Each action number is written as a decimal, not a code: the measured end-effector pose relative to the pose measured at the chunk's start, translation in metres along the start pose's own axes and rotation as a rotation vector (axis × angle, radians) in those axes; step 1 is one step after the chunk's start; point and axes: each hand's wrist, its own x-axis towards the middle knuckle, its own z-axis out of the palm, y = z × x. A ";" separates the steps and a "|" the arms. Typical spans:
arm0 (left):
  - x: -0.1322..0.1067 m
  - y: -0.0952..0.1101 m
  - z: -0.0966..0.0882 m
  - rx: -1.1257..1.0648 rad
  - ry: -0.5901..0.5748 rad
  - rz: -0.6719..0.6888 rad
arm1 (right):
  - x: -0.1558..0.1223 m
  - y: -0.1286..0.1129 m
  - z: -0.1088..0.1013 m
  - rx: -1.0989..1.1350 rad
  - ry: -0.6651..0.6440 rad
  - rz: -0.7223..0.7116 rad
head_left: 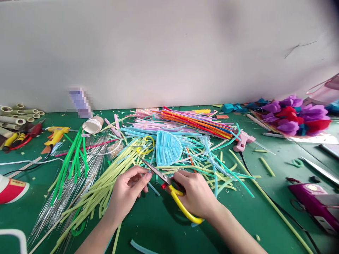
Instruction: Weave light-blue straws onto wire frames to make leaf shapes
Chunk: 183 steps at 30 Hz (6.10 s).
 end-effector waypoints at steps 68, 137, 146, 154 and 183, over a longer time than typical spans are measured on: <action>0.003 -0.002 -0.004 -0.353 0.068 -0.128 | 0.012 0.051 0.000 -0.191 0.610 0.373; 0.010 -0.009 -0.010 -0.343 -0.100 -0.145 | 0.010 0.006 0.012 1.271 0.529 0.361; 0.006 -0.010 -0.005 -0.269 -0.045 -0.042 | 0.014 -0.003 0.017 1.346 0.326 0.427; 0.007 -0.018 0.005 0.011 -0.156 -0.133 | 0.017 0.000 0.022 1.116 0.283 0.474; 0.035 -0.047 0.001 0.976 0.218 0.513 | 0.017 0.010 0.030 1.021 0.192 0.519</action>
